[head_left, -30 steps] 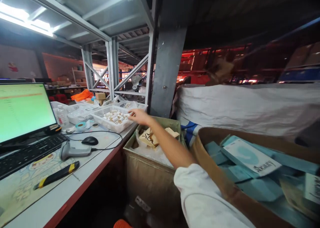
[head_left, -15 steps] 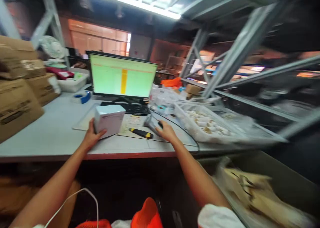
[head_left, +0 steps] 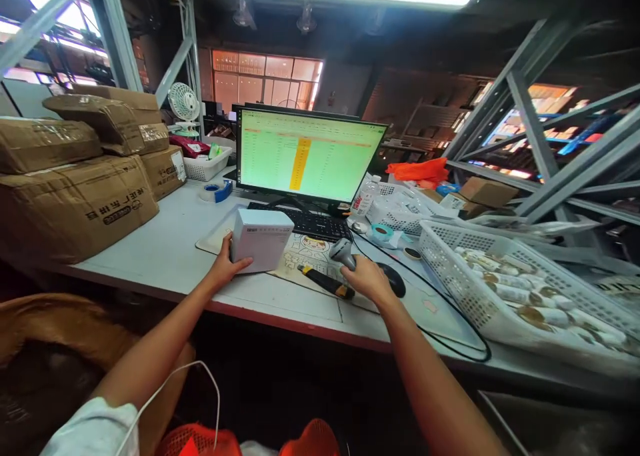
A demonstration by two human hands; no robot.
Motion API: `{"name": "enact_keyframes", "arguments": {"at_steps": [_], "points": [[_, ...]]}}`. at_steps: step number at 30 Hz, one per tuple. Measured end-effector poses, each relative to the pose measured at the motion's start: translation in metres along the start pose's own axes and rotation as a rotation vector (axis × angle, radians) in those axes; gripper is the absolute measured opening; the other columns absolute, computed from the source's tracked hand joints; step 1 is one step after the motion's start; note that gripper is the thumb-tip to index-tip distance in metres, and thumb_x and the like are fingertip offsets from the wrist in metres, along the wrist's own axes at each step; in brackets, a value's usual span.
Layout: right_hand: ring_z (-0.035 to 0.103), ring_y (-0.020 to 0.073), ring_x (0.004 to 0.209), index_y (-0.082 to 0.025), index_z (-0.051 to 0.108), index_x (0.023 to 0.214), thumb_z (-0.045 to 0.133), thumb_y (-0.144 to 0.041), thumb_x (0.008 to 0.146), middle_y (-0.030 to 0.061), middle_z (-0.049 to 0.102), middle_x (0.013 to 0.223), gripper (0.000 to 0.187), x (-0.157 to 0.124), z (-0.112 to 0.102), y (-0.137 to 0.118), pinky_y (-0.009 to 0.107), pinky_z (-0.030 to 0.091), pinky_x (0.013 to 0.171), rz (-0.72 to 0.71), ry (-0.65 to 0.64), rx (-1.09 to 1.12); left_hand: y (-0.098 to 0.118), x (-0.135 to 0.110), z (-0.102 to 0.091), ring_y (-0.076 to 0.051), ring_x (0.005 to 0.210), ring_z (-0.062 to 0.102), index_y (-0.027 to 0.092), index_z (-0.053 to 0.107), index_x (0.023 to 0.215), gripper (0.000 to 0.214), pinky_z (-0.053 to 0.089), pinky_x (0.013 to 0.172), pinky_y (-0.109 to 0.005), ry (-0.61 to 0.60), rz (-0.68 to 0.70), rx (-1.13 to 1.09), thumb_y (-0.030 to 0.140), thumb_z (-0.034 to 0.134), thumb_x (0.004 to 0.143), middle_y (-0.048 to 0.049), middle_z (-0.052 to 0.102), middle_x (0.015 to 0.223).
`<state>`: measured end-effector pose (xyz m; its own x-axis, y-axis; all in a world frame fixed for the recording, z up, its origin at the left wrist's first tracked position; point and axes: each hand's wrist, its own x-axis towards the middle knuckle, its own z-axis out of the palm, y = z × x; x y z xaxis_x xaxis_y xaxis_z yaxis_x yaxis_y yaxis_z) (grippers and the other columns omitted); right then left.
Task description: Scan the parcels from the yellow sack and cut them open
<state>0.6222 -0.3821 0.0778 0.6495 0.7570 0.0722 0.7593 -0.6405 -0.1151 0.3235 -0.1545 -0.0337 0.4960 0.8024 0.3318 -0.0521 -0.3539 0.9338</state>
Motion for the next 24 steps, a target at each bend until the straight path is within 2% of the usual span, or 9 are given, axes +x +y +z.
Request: {"name": "enact_keyframes", "arguments": {"at_steps": [3,5,7,9,12,14,17,20,24], "points": [[0.071,0.0309,0.090,-0.023,0.071,0.115,0.064,-0.038,0.088,0.0094,0.077,0.096,0.032,-0.039,-0.039,-0.016,0.034,0.048,0.074,-0.364,0.066,0.159,0.000,0.000,0.000,-0.031,0.137,0.052,0.025,0.026,0.155,0.103,0.041,0.118,-0.048,0.030,0.006,0.037,0.052,0.084,0.075,-0.0146,0.048,0.150],[0.070,0.0281,0.088,-0.027,0.069,0.122,0.069,-0.034,0.083,0.0061,0.077,0.099,0.040,-0.066,-0.060,-0.032,0.033,0.048,0.075,-0.586,0.073,0.242,0.003,-0.001,0.001,-0.032,0.136,0.052,0.025,0.031,0.153,0.099,0.041,0.118,-0.048,0.045,0.038,0.068,0.052,0.084,0.074,-0.0137,0.050,0.148],[0.070,0.0278,0.090,-0.028,0.068,0.124,0.072,-0.031,0.080,0.0055,0.078,0.104,0.045,-0.084,-0.073,-0.050,0.033,0.048,0.077,-0.697,0.059,0.244,0.005,-0.001,0.002,-0.032,0.137,0.051,0.024,0.033,0.151,0.096,0.040,0.119,-0.047,0.052,0.061,0.079,0.052,0.084,0.074,-0.0136,0.051,0.147],[0.071,0.0285,0.091,-0.028,0.068,0.122,0.073,-0.030,0.079,0.0059,0.078,0.104,0.043,-0.090,-0.078,-0.064,0.033,0.047,0.076,-0.726,0.040,0.206,0.005,-0.003,0.003,-0.032,0.140,0.049,0.023,0.033,0.151,0.097,0.037,0.121,-0.048,0.059,0.053,0.078,0.052,0.083,0.074,-0.0147,0.050,0.149],[0.071,0.0278,0.090,-0.026,0.068,0.121,0.072,-0.030,0.081,0.0062,0.078,0.102,0.041,-0.083,-0.073,-0.070,0.032,0.045,0.074,-0.721,0.056,0.206,0.005,-0.006,0.004,-0.032,0.144,0.044,0.023,0.029,0.153,0.101,0.033,0.123,-0.048,0.070,0.032,0.081,0.051,0.084,0.073,-0.0161,0.045,0.154],[0.071,0.0264,0.089,-0.026,0.068,0.121,0.071,-0.032,0.083,0.0056,0.078,0.101,0.038,-0.071,-0.065,-0.060,0.030,0.045,0.073,-0.671,0.096,0.231,0.007,-0.008,0.001,-0.032,0.144,0.045,0.024,0.030,0.153,0.100,0.034,0.121,-0.047,0.084,0.027,0.089,0.050,0.084,0.073,-0.0157,0.044,0.154],[0.071,0.0267,0.089,-0.024,0.070,0.118,0.069,-0.036,0.088,0.0066,0.078,0.100,0.032,-0.043,-0.048,-0.029,0.030,0.044,0.071,-0.511,0.136,0.214,0.020,-0.007,-0.013,-0.032,0.138,0.049,0.026,0.037,0.150,0.095,0.039,0.116,-0.046,0.160,0.079,0.139,0.050,0.085,0.072,-0.0139,0.049,0.146],[0.072,0.0301,0.097,-0.020,0.070,0.121,0.066,-0.041,0.091,0.0108,0.078,0.105,0.036,-0.015,-0.023,0.008,0.032,0.046,0.075,-0.312,0.121,0.147,0.044,-0.002,-0.031,-0.031,0.128,0.055,0.026,0.041,0.148,0.094,0.044,0.111,-0.046,0.246,0.194,0.221,0.052,0.087,0.070,-0.0122,0.053,0.139],[0.070,0.0344,0.112,-0.014,0.061,0.141,0.060,-0.044,0.097,0.0178,0.074,0.121,0.054,0.010,0.017,0.037,0.035,0.049,0.085,-0.081,0.072,0.051,0.061,0.003,-0.038,-0.029,0.123,0.058,0.029,0.043,0.147,0.090,0.051,0.103,-0.042,0.199,0.251,0.265,0.050,0.087,0.071,-0.0104,0.054,0.142]]}}
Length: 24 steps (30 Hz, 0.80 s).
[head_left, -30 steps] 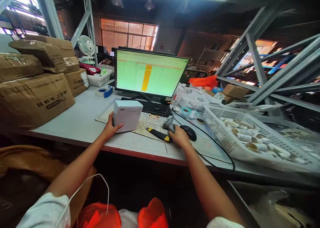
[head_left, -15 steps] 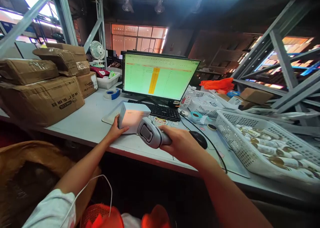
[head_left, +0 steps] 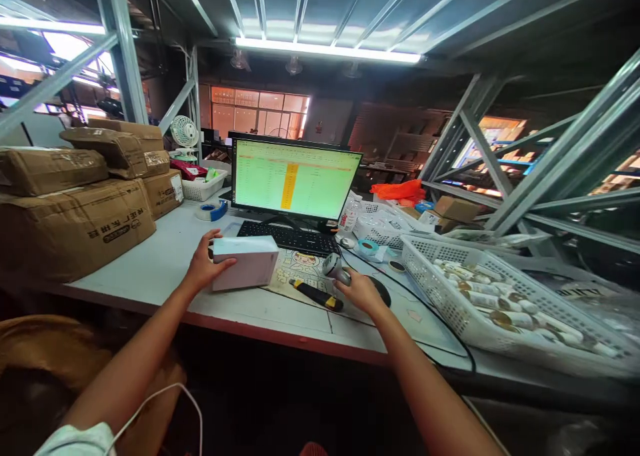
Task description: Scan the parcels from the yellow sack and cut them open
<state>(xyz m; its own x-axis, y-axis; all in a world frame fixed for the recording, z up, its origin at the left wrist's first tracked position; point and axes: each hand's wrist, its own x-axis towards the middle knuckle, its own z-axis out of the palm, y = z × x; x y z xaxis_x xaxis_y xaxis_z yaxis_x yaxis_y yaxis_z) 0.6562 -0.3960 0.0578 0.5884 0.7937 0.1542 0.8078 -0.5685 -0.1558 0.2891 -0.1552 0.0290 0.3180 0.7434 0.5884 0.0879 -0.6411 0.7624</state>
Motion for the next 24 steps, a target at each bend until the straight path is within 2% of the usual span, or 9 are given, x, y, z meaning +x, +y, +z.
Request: {"name": "enact_keyframes", "arguments": {"at_steps": [3,5,7,9,11,13,15,18,24], "points": [[0.068,0.0357,0.119,-0.006,0.042,0.157,0.055,-0.040,0.100,0.0247,0.070,0.129,0.068,0.004,0.022,0.007,0.039,0.049,0.091,0.111,-0.027,-0.042,-0.013,-0.010,0.012,-0.028,0.124,0.060,0.031,0.033,0.153,0.099,0.055,0.099,-0.041,-0.016,-0.069,-0.116,0.050,0.086,0.071,-0.0121,0.050,0.149],[0.065,0.0374,0.122,-0.003,0.040,0.158,0.054,-0.039,0.100,0.0268,0.068,0.132,0.069,0.006,0.026,0.007,0.042,0.049,0.094,0.119,-0.068,-0.060,-0.028,-0.021,0.022,-0.029,0.124,0.063,0.030,0.028,0.155,0.103,0.055,0.102,-0.045,-0.078,-0.189,-0.185,0.049,0.086,0.072,-0.0141,0.053,0.148],[0.063,0.0390,0.125,-0.004,0.043,0.156,0.056,-0.042,0.098,0.0267,0.065,0.136,0.070,0.011,0.020,0.005,0.044,0.049,0.097,0.101,-0.078,-0.059,-0.041,-0.030,0.029,-0.031,0.125,0.064,0.026,0.035,0.151,0.096,0.053,0.106,-0.049,-0.189,-0.311,-0.197,0.050,0.087,0.073,-0.0151,0.060,0.141],[0.061,0.0385,0.126,-0.006,0.044,0.156,0.055,-0.043,0.098,0.0252,0.063,0.139,0.069,0.022,0.009,-0.001,0.045,0.048,0.101,0.089,0.027,-0.040,-0.048,-0.034,0.032,-0.033,0.125,0.064,0.023,0.042,0.145,0.088,0.051,0.110,-0.052,-0.261,-0.379,-0.169,0.050,0.087,0.074,-0.0154,0.065,0.136],[0.058,0.0360,0.130,-0.008,0.043,0.157,0.049,-0.038,0.101,0.0236,0.061,0.143,0.064,0.039,-0.001,-0.013,0.043,0.045,0.107,0.083,0.219,-0.013,-0.049,-0.033,0.032,-0.033,0.125,0.064,0.022,0.043,0.143,0.085,0.049,0.112,-0.053,-0.271,-0.396,-0.139,0.049,0.086,0.076,-0.0153,0.066,0.135],[0.057,0.0340,0.132,-0.008,0.039,0.158,0.042,-0.030,0.103,0.0233,0.060,0.144,0.060,0.062,-0.005,-0.031,0.041,0.043,0.110,0.060,0.271,0.010,-0.047,-0.031,0.031,-0.032,0.125,0.064,0.022,0.044,0.143,0.082,0.048,0.113,-0.052,-0.276,-0.394,-0.112,0.048,0.084,0.078,-0.0148,0.066,0.136],[0.060,0.0322,0.129,-0.010,0.042,0.158,0.045,-0.025,0.101,0.0212,0.063,0.140,0.058,0.087,0.000,-0.052,0.039,0.045,0.107,0.004,0.120,0.035,-0.046,-0.030,0.030,-0.032,0.127,0.063,0.022,0.045,0.143,0.079,0.049,0.113,-0.050,-0.284,-0.387,-0.089,0.048,0.083,0.080,-0.0148,0.065,0.138],[0.065,0.0285,0.124,-0.016,0.053,0.151,0.063,-0.022,0.093,0.0163,0.069,0.134,0.059,0.116,0.018,-0.079,0.032,0.047,0.104,-0.065,-0.107,0.062,-0.048,-0.030,0.030,-0.032,0.126,0.064,0.021,0.044,0.145,0.080,0.050,0.111,-0.049,-0.286,-0.391,-0.071,0.048,0.083,0.080,-0.0155,0.064,0.139],[0.057,0.0359,0.134,-0.006,0.052,0.149,0.061,-0.021,0.096,0.0300,0.060,0.142,0.056,0.137,0.045,-0.098,0.045,0.043,0.110,0.064,-0.095,0.065,-0.051,-0.030,0.031,-0.033,0.128,0.062,0.021,0.039,0.151,0.090,0.049,0.112,-0.050,-0.290,-0.371,-0.095,0.050,0.084,0.078,-0.0162,0.063,0.139]]}}
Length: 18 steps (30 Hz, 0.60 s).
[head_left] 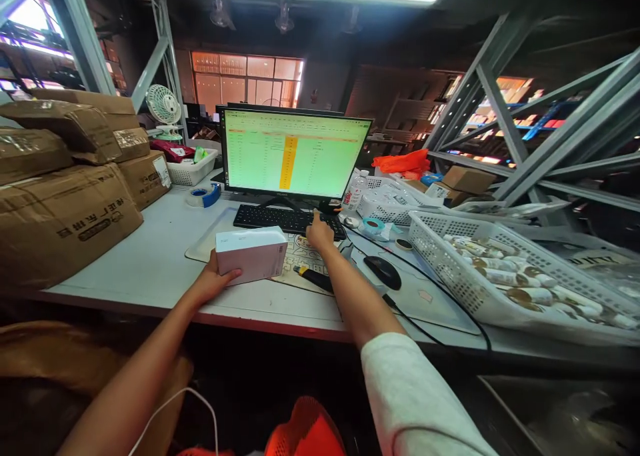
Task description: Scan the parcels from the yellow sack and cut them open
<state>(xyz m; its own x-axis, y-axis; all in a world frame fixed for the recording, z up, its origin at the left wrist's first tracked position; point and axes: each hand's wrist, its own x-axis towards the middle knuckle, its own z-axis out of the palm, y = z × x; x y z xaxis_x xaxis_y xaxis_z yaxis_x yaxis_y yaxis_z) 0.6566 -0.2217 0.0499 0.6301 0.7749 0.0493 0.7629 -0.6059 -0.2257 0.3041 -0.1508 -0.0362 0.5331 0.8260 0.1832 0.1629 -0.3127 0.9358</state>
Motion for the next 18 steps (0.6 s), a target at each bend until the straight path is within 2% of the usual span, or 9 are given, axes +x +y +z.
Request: {"name": "enact_keyframes", "arguments": {"at_steps": [5,8,10,12,14,15,18], "points": [[0.062,0.0386,0.128,-0.006,0.069,0.129,0.069,-0.019,0.091,0.0304,0.065,0.134,0.041,0.007,0.000,0.004,0.046,0.048,0.106,0.061,-0.069,0.052,0.005,-0.002,-0.001,-0.032,0.129,0.062,0.024,0.038,0.152,0.090,0.050,0.112,-0.047,-0.011,-0.021,0.013,0.052,0.082,0.080,-0.0142,0.063,0.140],[0.059,0.0392,0.132,-0.006,0.065,0.137,0.068,-0.024,0.093,0.0298,0.063,0.138,0.048,0.006,-0.012,0.000,0.047,0.046,0.108,0.028,-0.049,0.137,0.006,-0.002,0.000,-0.031,0.131,0.062,0.026,0.036,0.154,0.092,0.050,0.112,-0.046,-0.007,0.002,-0.002,0.051,0.084,0.079,-0.0137,0.062,0.143],[0.059,0.0352,0.133,-0.010,0.058,0.147,0.058,-0.033,0.101,0.0249,0.063,0.141,0.052,-0.004,-0.017,-0.012,0.044,0.047,0.108,-0.045,-0.040,0.225,0.006,-0.003,0.000,-0.032,0.131,0.062,0.026,0.034,0.156,0.096,0.049,0.113,-0.047,-0.003,0.005,-0.012,0.051,0.084,0.078,-0.0142,0.061,0.144],[0.062,0.0277,0.130,-0.018,0.051,0.155,0.035,-0.046,0.110,0.0161,0.065,0.141,0.055,-0.025,-0.013,-0.029,0.038,0.050,0.106,-0.156,-0.074,0.319,0.006,-0.002,0.000,-0.032,0.131,0.062,0.026,0.032,0.158,0.100,0.048,0.114,-0.049,-0.005,-0.006,-0.020,0.052,0.085,0.077,-0.0154,0.061,0.144],[0.060,0.0236,0.132,-0.027,0.046,0.158,0.015,-0.058,0.110,0.0095,0.062,0.148,0.066,-0.056,0.002,-0.048,0.038,0.049,0.107,-0.287,-0.093,0.528,0.006,-0.002,-0.001,-0.034,0.133,0.060,0.024,0.033,0.157,0.102,0.047,0.115,-0.051,-0.005,-0.002,-0.030,0.052,0.086,0.075,-0.0172,0.061,0.144],[0.055,0.0243,0.139,-0.028,0.043,0.160,0.013,-0.066,0.107,0.0085,0.056,0.155,0.072,-0.073,0.011,-0.057,0.040,0.046,0.112,-0.354,-0.079,0.706,0.006,-0.002,-0.001,-0.035,0.134,0.059,0.022,0.036,0.155,0.101,0.047,0.115,-0.052,-0.002,0.011,-0.040,0.052,0.087,0.073,-0.0179,0.061,0.144],[0.033,0.0273,0.154,-0.030,0.031,0.165,0.034,-0.086,0.094,0.0067,0.034,0.170,0.090,-0.117,0.035,-0.071,0.047,0.028,0.125,-0.453,-0.009,1.154,0.007,-0.001,-0.003,-0.037,0.134,0.059,0.019,0.052,0.142,0.091,0.045,0.117,-0.054,-0.013,0.070,-0.075,0.054,0.088,0.067,-0.0179,0.064,0.140]]}}
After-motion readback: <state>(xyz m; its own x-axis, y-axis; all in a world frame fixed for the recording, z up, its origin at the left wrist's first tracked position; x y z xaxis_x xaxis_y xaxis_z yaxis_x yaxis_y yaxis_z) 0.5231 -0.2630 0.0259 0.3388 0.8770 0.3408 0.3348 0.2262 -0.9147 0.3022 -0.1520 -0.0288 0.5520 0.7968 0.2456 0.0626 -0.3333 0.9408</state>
